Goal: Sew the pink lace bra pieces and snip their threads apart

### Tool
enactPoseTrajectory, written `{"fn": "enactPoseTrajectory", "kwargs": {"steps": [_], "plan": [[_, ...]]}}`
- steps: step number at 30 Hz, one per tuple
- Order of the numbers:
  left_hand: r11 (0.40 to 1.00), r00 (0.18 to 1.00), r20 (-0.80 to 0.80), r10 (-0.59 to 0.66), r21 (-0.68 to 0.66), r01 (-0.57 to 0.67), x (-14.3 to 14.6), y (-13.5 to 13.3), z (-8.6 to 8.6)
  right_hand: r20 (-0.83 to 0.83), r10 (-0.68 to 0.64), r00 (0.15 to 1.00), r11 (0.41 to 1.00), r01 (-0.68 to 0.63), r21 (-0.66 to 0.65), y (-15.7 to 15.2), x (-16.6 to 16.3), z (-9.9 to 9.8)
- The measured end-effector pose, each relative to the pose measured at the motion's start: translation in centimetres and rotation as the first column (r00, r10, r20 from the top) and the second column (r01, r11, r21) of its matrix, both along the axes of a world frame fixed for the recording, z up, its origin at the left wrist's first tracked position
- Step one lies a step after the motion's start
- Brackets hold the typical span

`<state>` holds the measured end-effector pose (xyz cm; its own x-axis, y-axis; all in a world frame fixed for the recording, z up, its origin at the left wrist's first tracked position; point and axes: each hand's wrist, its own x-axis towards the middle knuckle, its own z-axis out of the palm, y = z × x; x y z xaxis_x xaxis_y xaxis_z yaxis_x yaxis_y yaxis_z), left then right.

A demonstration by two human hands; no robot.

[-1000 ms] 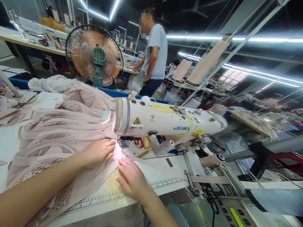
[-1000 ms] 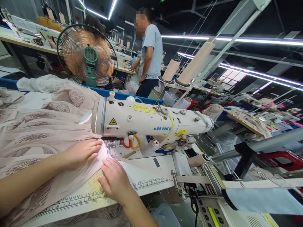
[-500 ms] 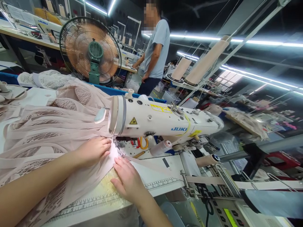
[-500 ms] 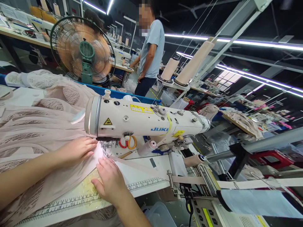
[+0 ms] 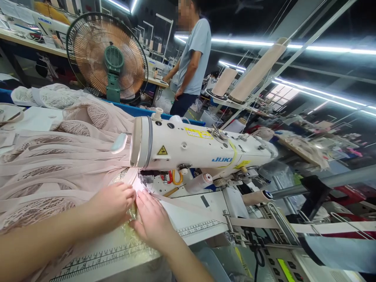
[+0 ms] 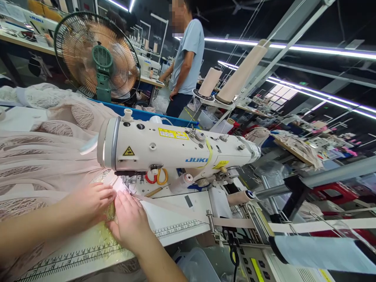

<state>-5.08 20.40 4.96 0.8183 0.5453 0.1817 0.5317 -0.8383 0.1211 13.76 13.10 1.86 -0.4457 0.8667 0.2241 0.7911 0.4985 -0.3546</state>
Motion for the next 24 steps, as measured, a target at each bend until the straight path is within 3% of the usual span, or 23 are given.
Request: {"fn": "enactPoseTrajectory", "kwargs": {"steps": [4,15,24], "plan": [[0.994,0.996,-0.075,-0.045,0.095,0.053,-1.2,-1.5,-1.1,0.022,-0.044,0.999,0.999,0.044,0.006,0.2,-0.7,0.0],[0.979,0.984,-0.082,-0.156,0.121,0.166,-2.8,2.4,-1.0,0.099,-0.119,0.988,0.989,0.127,-0.074,1.2,-3.1,0.7],[0.990,0.988,-0.079,-0.135,0.027,0.137,-2.9,4.7,-0.8,0.083,-0.113,0.990,0.990,0.120,-0.077,0.9,-3.0,0.9]]}}
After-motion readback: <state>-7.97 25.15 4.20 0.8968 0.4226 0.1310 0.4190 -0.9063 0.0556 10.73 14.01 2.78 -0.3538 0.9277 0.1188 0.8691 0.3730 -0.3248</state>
